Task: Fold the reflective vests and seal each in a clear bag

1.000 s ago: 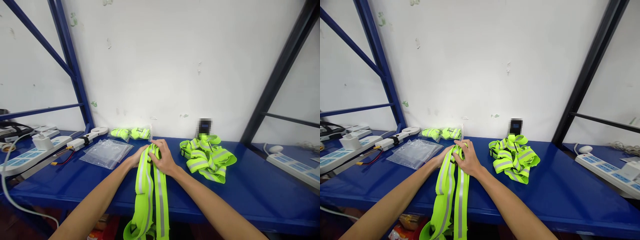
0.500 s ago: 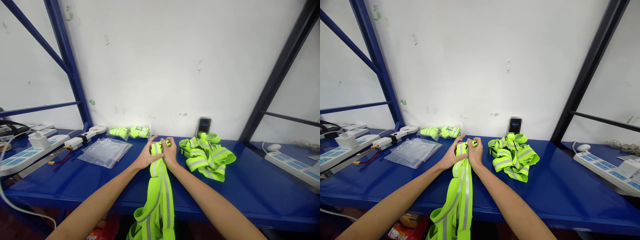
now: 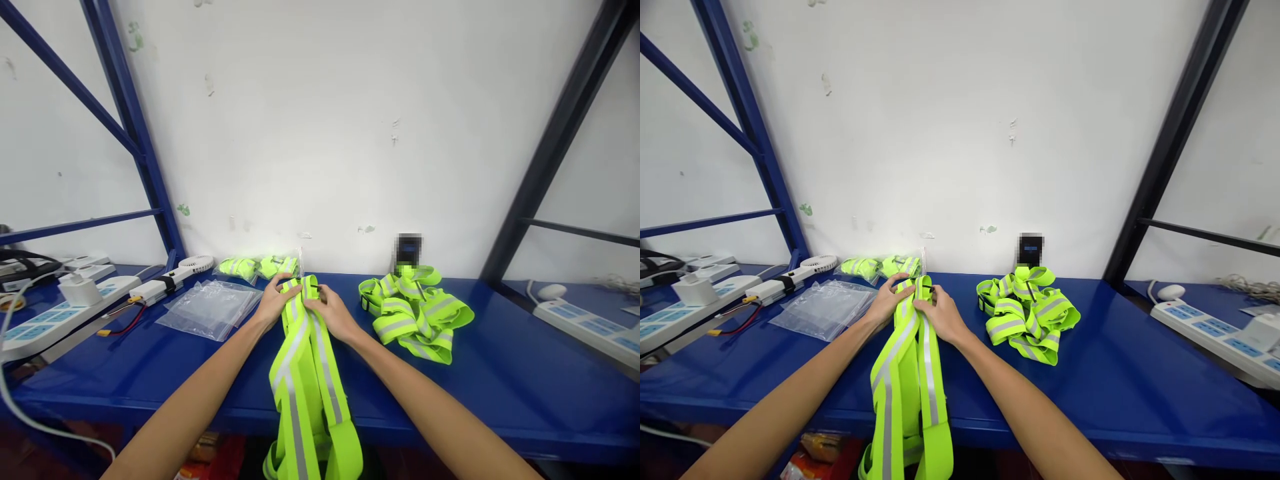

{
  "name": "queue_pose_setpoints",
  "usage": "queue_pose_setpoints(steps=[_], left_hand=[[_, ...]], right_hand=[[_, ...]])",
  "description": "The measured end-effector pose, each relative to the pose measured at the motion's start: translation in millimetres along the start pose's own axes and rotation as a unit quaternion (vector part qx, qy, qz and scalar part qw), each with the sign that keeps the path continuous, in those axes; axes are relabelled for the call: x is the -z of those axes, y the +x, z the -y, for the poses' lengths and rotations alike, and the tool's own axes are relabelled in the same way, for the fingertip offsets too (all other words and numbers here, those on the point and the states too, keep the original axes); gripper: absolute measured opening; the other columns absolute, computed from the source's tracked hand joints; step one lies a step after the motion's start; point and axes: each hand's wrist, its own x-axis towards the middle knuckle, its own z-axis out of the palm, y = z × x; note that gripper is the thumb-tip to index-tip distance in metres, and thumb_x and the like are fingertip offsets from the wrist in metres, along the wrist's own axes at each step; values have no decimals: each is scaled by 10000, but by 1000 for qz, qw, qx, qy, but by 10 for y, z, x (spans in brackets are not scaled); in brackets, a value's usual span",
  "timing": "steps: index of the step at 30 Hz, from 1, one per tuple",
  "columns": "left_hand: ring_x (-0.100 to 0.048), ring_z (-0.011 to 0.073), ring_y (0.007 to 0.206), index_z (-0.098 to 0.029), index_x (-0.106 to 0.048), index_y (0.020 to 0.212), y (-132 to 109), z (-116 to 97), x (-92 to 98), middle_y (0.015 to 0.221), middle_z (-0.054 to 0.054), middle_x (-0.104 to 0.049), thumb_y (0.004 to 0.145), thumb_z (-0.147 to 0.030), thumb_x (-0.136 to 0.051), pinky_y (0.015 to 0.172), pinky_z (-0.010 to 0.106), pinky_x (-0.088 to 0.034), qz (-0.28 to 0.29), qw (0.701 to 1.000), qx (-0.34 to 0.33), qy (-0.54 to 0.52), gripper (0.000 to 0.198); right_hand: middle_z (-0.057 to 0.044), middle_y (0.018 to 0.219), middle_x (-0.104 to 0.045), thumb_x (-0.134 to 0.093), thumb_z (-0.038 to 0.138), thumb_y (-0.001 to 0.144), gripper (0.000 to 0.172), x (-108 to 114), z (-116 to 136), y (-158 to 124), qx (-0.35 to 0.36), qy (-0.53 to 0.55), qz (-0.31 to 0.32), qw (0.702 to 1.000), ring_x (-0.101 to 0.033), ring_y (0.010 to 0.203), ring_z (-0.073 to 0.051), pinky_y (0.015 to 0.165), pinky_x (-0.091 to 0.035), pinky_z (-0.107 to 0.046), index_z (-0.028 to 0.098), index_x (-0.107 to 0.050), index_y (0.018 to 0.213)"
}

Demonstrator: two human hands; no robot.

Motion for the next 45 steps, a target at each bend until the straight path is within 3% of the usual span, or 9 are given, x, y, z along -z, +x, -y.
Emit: queue_pose_setpoints(steps=[4, 8, 12, 19, 24, 28, 34, 41, 45], left_hand=[[-641, 138, 585, -171, -549, 1030, -6, -40, 65, 790, 21, -683, 549, -354, -868, 559, 251, -512, -15, 998, 40, -45, 605], [-655, 160, 611, -187, -532, 1141, -12, -77, 62, 758, 15, -689, 578, -342, -857, 587, 267, -509, 16, 996, 59, -68, 669], [-668, 183, 660, -188, -460, 1279, 25, -56, 59, 793, 19, -695, 591, -305, -848, 645, 287, -500, 43, 993, 81, -74, 798], [-623, 147, 621, -198, -343, 1392, -73, -109, 18, 821, -1, -662, 676, -260, -738, 596, 241, -455, 91, 985, 109, -98, 820], [-631, 156, 778, -255, -347, 1372, -230, -198, -65, 1030, 24, -625, 768, -356, -676, 724, 270, -488, 154, 982, 36, -102, 695], [-600, 183, 815, -235, -427, 1323, -274, -150, -99, 1017, 32, -606, 759, -364, -697, 733, 284, -481, 196, 980, -27, -3, 639], [-548, 188, 884, -248, -433, 1329, -259, -61, -129, 1023, 17, -578, 726, -257, -723, 810, 278, -453, 157, 970, -134, 126, 669], [-595, 180, 818, -276, -290, 1448, -295, -56, -106, 973, 8, -633, 721, -248, -713, 810, 294, -456, 135, 967, -155, 148, 842], [-618, 215, 898, -291, -387, 1423, -311, -82, -105, 1049, 29, -666, 753, -286, -680, 899, 330, -435, 153, 957, -154, 191, 732]], right_hand=[[-98, 1279, -595, -690, 409, 764, 642, 20, 17, -50, 78, -92, 70, 990, -573, 1156, -263, 963, -452, -432, 228, -465, 1338], [-126, 1544, -263, -671, 471, 786, 926, 107, 90, -70, 176, -196, 82, 961, -286, 1409, -282, 1106, -306, -492, 265, -138, 1514], [-97, 1586, -99, -732, 528, 700, 999, 117, 140, -85, 235, -293, 135, 917, -167, 1445, -310, 1130, -266, -495, 311, -181, 1505], [-100, 1128, -548, -676, 388, 801, 516, 126, -12, 20, 267, -346, 35, 899, -572, 1041, -250, 880, -485, -387, 244, -532, 1274], [-35, 848, -617, -641, 415, 824, 237, 193, -21, 61, 228, -289, -34, 929, -579, 766, -191, 696, -441, -289, 212, -627, 945], [12, 637, -568, -635, 471, 803, 269, 236, -6, 78, 181, -267, -83, 943, -503, 600, -165, 596, -359, -261, 210, -593, 753], [-25, 794, -624, -544, 497, 842, 319, 220, -7, 62, 147, -201, -99, 963, -557, 729, -193, 678, -398, -284, 190, -589, 771], [-30, 1005, -655, -460, 487, 896, 498, 137, -45, 58, 61, -78, -134, 986, -609, 900, -219, 819, -429, -330, 263, -440, 1340], [-22, 956, -656, -472, 466, 875, 390, 133, -119, 102, 37, -27, -112, 993, -602, 842, -198, 760, -447, -301, 240, -572, 1176]])
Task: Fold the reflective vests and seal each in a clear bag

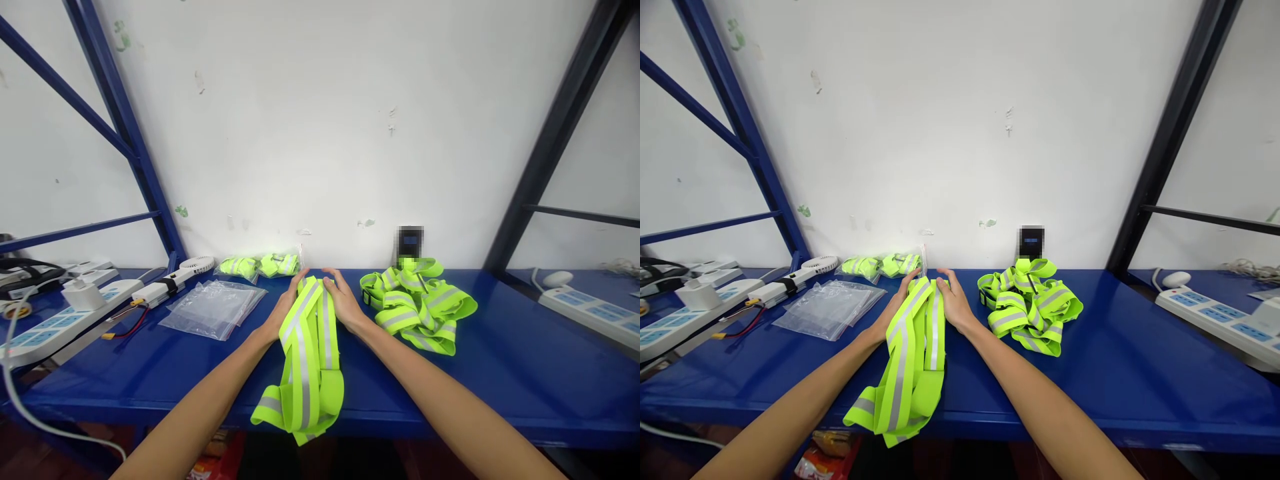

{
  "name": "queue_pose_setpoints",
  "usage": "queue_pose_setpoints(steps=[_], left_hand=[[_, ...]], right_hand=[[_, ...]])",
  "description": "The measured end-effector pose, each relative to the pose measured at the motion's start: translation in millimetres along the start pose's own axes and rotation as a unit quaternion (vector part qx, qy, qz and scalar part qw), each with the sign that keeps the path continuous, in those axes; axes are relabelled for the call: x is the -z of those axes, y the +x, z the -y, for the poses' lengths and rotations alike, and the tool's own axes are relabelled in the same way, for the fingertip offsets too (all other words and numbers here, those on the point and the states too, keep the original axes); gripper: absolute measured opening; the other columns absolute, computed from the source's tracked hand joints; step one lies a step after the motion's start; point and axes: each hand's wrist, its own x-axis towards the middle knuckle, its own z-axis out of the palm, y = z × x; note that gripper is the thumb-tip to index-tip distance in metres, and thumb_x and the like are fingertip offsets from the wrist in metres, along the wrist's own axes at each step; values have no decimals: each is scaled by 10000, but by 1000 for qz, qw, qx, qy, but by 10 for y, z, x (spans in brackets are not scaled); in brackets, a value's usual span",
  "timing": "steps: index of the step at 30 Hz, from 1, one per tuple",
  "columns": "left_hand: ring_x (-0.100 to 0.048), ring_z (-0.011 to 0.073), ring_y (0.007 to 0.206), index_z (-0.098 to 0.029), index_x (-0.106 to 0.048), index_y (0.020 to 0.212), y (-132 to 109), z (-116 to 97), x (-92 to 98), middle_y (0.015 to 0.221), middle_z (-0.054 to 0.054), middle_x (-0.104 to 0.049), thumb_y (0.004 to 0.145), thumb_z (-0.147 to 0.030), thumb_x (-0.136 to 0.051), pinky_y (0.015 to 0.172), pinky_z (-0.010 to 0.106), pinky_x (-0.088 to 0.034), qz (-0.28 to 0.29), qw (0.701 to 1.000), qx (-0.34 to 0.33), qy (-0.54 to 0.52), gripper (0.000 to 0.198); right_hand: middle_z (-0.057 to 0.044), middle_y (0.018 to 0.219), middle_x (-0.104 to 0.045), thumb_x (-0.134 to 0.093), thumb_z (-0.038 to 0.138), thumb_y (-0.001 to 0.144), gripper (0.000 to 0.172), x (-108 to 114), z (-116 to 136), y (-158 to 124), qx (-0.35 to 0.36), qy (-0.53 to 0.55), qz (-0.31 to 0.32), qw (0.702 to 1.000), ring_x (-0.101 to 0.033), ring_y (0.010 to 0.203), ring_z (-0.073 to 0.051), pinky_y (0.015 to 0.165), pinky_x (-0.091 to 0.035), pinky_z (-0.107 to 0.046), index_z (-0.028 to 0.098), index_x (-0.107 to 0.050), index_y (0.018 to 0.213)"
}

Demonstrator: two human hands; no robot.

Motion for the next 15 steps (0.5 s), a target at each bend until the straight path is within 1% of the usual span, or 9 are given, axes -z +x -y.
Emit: queue_pose_setpoints(steps=[2, 3, 4, 5, 8, 10, 12, 13, 15], left_hand=[[-552, 250, 1117, -281, -514, 1338, 19, -23, 6, 1247, 47, -603, 804, -304, -616, 1024, 349, -351, 34, 999, -24, 8, 544], [-498, 260, 1200, -274, -571, 1281, 34, -31, 7, 1305, 45, -569, 826, -308, -578, 1065, 353, -304, 48, 998, -28, 4, 456], [-459, 266, 1243, -263, -619, 1218, 50, -32, 5, 1320, 42, -558, 837, -309, -550, 1083, 356, -277, 58, 998, -24, -3, 390], [-453, 271, 1244, -251, -652, 1159, 66, -29, 1, 1299, 45, -569, 841, -312, -530, 1079, 359, -279, 64, 998, -13, -17, 346], [-537, 262, 1092, -211, -657, 1063, 90, -5, -23, 1164, 60, -605, 859, -386, -474, 960, 355, -390, 67, 992, 29, -103, 325], [-577, 216, 918, -213, -617, 1074, 71, -6, -32, 1074, 51, -600, 883, -445, -445, 818, 315, -448, 78, 986, 65, -136, 346], [-562, 171, 785, -239, -571, 1120, 31, -36, -26, 1018, 28, -584, 857, -458, -531, 707, 270, -448, 105, 985, 84, -105, 344], [-552, 160, 757, -253, -546, 1156, 8, -58, -17, 1009, 21, -577, 826, -438, -597, 684, 259, -444, 123, 986, 81, -76, 382], [-557, 168, 780, -267, -488, 1251, -28, -102, 4, 1034, 27, -575, 775, -396, -681, 697, 262, -450, 158, 986, 56, -16, 529]], right_hand=[[-6, 848, -649, -481, 466, 852, 321, -23, -23, 9, -27, 41, 5, 999, -585, 756, -179, 678, -446, -268, 211, -633, 975], [2, 796, -640, -493, 469, 835, 310, -36, -32, 13, -43, 63, 3, 997, -572, 713, -170, 640, -439, -255, 201, -635, 901], [8, 759, -631, -510, 471, 816, 305, -49, -43, 18, -57, 82, -3, 995, -559, 680, -162, 613, -432, -246, 195, -632, 858], [12, 738, -625, -528, 473, 795, 304, -59, -55, 25, -69, 97, -13, 993, -549, 657, -156, 595, -427, -240, 190, -630, 838], [9, 739, -631, -564, 469, 743, 311, -71, -105, 51, -90, 103, -46, 989, -532, 634, -148, 570, -415, -232, 180, -642, 827], [5, 742, -637, -575, 458, 721, 307, -66, -140, 66, -99, 97, -66, 988, -529, 628, -144, 560, -409, -230, 175, -649, 812], [10, 704, -632, -587, 446, 709, 294, -52, -159, 74, -122, 113, -75, 983, -525, 591, -138, 533, -406, -230, 172, -641, 801], [16, 670, -623, -591, 439, 711, 285, -43, -158, 74, -142, 130, -75, 978, -518, 556, -133, 508, -402, -230, 173, -631, 803], [38, 592, -586, -588, 411, 731, 250, -19, -136, 72, -191, 166, -61, 966, -482, 469, -118, 446, -378, -223, 181, -606, 827]])
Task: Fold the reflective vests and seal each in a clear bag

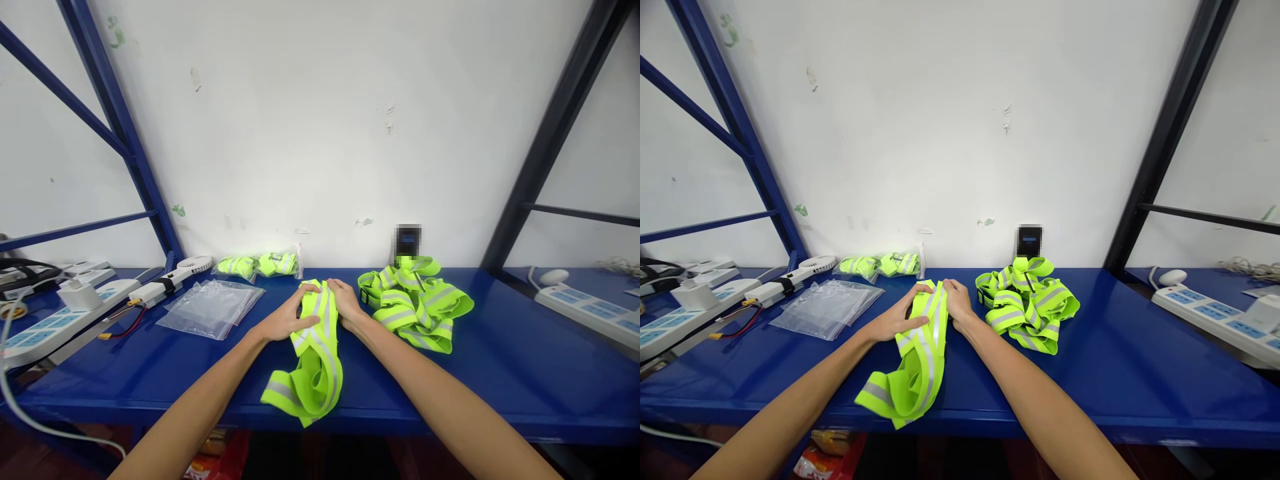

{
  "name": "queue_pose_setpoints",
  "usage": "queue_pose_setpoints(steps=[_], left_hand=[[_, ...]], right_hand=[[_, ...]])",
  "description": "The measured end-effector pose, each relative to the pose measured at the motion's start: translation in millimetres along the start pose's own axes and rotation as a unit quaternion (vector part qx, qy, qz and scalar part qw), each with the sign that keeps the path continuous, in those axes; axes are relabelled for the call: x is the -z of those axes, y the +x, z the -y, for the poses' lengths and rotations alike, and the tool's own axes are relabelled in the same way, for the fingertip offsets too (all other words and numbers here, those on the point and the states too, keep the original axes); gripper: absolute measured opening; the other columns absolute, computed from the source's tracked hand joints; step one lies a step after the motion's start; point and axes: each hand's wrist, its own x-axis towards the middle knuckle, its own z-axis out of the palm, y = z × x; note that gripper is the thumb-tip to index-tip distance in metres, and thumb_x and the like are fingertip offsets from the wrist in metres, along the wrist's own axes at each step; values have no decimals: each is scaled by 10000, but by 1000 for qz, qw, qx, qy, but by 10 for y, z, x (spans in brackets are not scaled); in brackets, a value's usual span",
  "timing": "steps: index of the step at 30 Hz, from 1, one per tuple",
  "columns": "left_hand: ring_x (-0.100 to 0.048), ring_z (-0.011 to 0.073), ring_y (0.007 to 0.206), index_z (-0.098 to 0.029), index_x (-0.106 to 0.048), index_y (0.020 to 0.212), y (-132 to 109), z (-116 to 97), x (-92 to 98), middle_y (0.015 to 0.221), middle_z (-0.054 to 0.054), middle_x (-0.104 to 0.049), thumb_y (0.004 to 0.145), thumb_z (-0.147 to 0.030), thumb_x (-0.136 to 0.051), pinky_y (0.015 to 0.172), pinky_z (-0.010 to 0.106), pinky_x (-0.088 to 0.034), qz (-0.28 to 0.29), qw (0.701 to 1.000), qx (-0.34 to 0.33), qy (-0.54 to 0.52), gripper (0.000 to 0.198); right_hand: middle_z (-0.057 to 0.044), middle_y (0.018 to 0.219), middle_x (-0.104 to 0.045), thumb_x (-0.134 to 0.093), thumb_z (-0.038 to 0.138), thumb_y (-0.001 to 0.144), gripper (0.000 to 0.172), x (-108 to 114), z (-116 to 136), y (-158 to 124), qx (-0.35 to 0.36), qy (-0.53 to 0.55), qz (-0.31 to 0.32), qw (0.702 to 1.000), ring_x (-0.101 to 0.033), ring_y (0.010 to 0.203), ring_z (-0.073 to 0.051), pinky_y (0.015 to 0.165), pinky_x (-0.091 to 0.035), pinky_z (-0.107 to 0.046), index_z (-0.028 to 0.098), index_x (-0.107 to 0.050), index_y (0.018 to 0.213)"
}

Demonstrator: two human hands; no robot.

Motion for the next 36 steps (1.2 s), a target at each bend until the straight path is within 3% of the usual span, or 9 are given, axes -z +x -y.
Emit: queue_pose_setpoints(steps=[3, 6, 10, 14, 16, 21, 25, 30, 36], left_hand=[[-574, 223, 938, -262, -409, 1371, -17, -26, 17, 1194, 79, -551, 733, -380, -731, 804, 307, -463, 6, 996, -31, 79, 724], [-524, 274, 1120, -269, -371, 1415, 20, 6, 37, 1339, 102, -478, 697, -393, -763, 955, 362, -413, -49, 985, -69, 150, 827], [-485, 287, 1165, -228, -514, 1280, 58, 67, 80, 1242, 111, -511, 696, -433, -758, 997, 379, -375, -99, 954, -123, 253, 665], [-567, 244, 985, -197, -588, 1125, 55, 88, 142, 1061, 80, -600, 764, -458, -689, 867, 338, -426, -117, 945, -121, 282, 456], [-587, 223, 896, -183, -612, 1052, 56, 97, 171, 992, 59, -636, 766, -475, -679, 799, 316, -435, -132, 947, -96, 278, 414], [-589, 177, 726, -153, -641, 981, 89, 175, 215, 851, 35, -671, 758, -492, -672, 641, 265, -440, -172, 966, -40, 188, 406], [-618, 197, 724, -131, -663, 941, 132, 257, 232, 846, 58, -698, 740, -499, -684, 623, 272, -460, -214, 971, -28, 103, 420], [-650, 236, 812, -107, -650, 1021, 183, 249, 184, 960, 101, -712, 722, -526, -694, 679, 298, -494, -269, 963, -32, -6, 517], [-657, 194, 796, -159, -552, 1105, 195, 179, 57, 968, 68, -699, 761, -528, -665, 691, 281, -500, -273, 950, -25, -152, 517]], right_hand=[[80, 507, -510, -558, 351, 782, 165, 19, 70, -32, -61, 15, 35, 997, -394, 360, -89, 366, -304, -193, 209, -564, 866], [96, 449, -436, -495, 335, 838, 125, 37, 149, -65, -121, -1, 82, 989, -324, 310, -78, 318, -218, -172, 217, -527, 810], [68, 380, -384, -495, 372, 848, 296, 79, 255, -110, -213, -37, 137, 967, -240, 277, -65, 290, -146, -177, 193, -469, 614], [54, 350, -336, -377, 686, 830, 572, 111, 344, -175, -242, -108, 225, 938, -179, 289, -54, 298, -120, -186, 209, -393, 514], [20, 374, -395, -256, 785, 804, 668, 102, 370, -205, -189, -178, 227, 939, -271, 315, -83, 317, -203, -208, 209, -432, 516], [-53, 765, -663, -301, 700, 869, 605, 52, 370, -259, 117, -323, 118, 931, -590, 731, -204, 661, -451, -302, 201, -622, 754], [-42, 1041, -661, -523, 555, 852, 434, 5, 316, -311, 194, -254, 147, 936, -613, 938, -220, 809, -467, -335, 230, -541, 1139], [-114, 1356, -502, -624, 416, 828, 828, -65, 258, -397, 279, -237, 178, 914, -538, 1183, -236, 1010, -398, -407, 251, -143, 1482], [-135, 1539, -239, -755, 480, 688, 1114, 0, 247, -314, 374, -356, 199, 833, -261, 1406, -301, 1116, -270, -455, 261, -48, 1520]])
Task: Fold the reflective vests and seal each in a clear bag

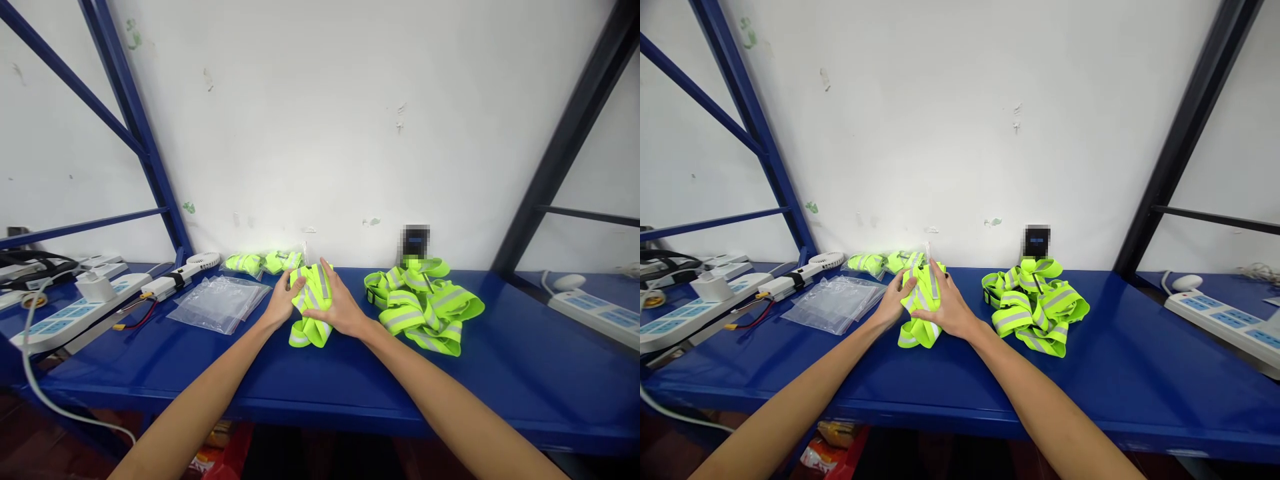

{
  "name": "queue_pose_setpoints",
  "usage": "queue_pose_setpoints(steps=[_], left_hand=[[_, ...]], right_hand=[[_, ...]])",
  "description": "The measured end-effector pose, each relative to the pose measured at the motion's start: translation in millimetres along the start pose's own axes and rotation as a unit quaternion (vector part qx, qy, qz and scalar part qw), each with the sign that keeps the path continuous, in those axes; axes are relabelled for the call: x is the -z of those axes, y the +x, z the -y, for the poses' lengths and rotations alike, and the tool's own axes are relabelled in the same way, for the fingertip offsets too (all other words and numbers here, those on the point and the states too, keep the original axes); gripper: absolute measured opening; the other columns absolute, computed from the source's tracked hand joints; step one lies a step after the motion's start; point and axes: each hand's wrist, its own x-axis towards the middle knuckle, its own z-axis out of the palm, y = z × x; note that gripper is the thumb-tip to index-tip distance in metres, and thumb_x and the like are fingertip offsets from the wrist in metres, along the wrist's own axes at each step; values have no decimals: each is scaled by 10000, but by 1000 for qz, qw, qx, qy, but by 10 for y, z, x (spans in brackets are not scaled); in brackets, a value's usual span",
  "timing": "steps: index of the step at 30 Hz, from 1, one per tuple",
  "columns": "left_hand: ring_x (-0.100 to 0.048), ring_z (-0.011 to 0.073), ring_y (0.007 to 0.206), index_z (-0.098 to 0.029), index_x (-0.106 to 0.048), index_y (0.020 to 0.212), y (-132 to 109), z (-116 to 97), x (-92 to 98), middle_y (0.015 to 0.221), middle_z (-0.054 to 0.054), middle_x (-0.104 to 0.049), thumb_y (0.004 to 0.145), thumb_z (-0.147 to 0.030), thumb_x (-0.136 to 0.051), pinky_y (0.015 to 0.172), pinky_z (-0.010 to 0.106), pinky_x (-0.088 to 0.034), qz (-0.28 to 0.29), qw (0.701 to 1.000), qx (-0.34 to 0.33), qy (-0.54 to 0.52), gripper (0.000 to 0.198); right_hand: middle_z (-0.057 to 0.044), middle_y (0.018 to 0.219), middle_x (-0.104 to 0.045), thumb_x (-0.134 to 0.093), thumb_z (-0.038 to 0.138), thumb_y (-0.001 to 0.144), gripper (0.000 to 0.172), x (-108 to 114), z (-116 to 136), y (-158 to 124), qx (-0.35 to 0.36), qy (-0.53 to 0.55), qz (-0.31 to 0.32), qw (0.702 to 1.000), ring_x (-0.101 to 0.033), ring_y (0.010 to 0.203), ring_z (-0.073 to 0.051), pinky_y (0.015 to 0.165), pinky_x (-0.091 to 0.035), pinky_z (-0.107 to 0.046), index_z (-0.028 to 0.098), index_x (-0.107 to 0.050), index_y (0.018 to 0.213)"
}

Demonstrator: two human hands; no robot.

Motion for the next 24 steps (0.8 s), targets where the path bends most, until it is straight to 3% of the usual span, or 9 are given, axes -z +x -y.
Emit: queue_pose_setpoints(steps=[3, 5, 8, 10, 12, 14, 16, 19, 24], left_hand=[[-646, 172, 806, -162, -583, 1080, -15, 14, -14, 971, 55, -692, 773, -510, -666, 726, 270, -490, 6, 999, 19, -37, 471], [-640, 170, 812, -149, -617, 1048, -18, 24, -15, 964, 59, -694, 764, -509, -677, 730, 263, -480, 3, 999, 34, -40, 463], [-648, 193, 827, -128, -640, 1064, -20, 26, -18, 960, 82, -707, 763, -527, -673, 753, 284, -482, 21, 995, 80, -58, 501], [-657, 216, 853, -110, -650, 1073, -18, 24, -19, 963, 104, -714, 773, -544, -657, 785, 310, -487, 46, 989, 119, -80, 528], [-663, 237, 870, -95, -663, 1060, -14, 24, -15, 958, 120, -719, 773, -565, -645, 809, 334, -490, 68, 980, 157, -100, 551], [-666, 252, 885, -91, -674, 1051, -6, 31, -3, 963, 128, -723, 770, -591, -632, 831, 352, -488, 80, 974, 178, -114, 575], [-665, 261, 911, -97, -680, 1056, 4, 47, 15, 990, 127, -724, 771, -607, -618, 860, 360, -478, 86, 974, 172, -117, 588], [-657, 259, 929, -111, -688, 1047, 26, 91, 49, 1004, 111, -724, 782, -622, -590, 879, 351, -461, 79, 981, 149, -96, 584], [-642, 232, 850, -100, -671, 1047, 81, 179, 59, 896, 84, -715, 803, -640, -528, 812, 324, -465, 30, 986, 145, -73, 610]], right_hand=[[-153, 1533, -245, -782, 518, 636, 1219, 61, -81, 9, 1, -42, 60, 997, -274, 1394, -342, 1093, -291, -492, 276, 21, 1521], [-167, 1475, -331, -793, 527, 614, 1237, 74, -115, 6, -24, -80, 84, 993, -349, 1345, -369, 1036, -354, -512, 292, 16, 1520], [-151, 1323, -450, -769, 487, 668, 1076, 32, -137, -5, -66, -135, 48, 988, -498, 1207, -350, 921, -457, -483, 317, -124, 1512], [-154, 1354, -381, -771, 457, 675, 956, -11, -142, -8, -68, -159, 5, 985, -531, 1160, -333, 880, -490, -460, 310, -268, 1476], [-168, 1451, -244, -789, 449, 651, 889, -35, -146, -5, -38, -183, -27, 982, -479, 1222, -352, 915, -477, -474, 271, -382, 1421], [-168, 1487, -229, -781, 453, 661, 846, -26, -146, 1, 19, -213, -33, 976, -379, 1313, -372, 1012, -399, -514, 233, -423, 1395], [-156, 1441, -361, -751, 435, 705, 823, 11, -146, 7, 71, -234, -15, 969, -357, 1333, -350, 1066, -338, -513, 225, -397, 1418], [-116, 1306, -517, -725, 377, 745, 826, 69, -148, 4, 83, -248, 11, 965, -498, 1193, -291, 1003, -419, -435, 264, -331, 1462], [-97, 1176, -570, -723, 344, 740, 656, 34, -142, -14, 46, -244, 20, 969, -563, 1044, -262, 904, -472, -397, 283, -500, 1354]])
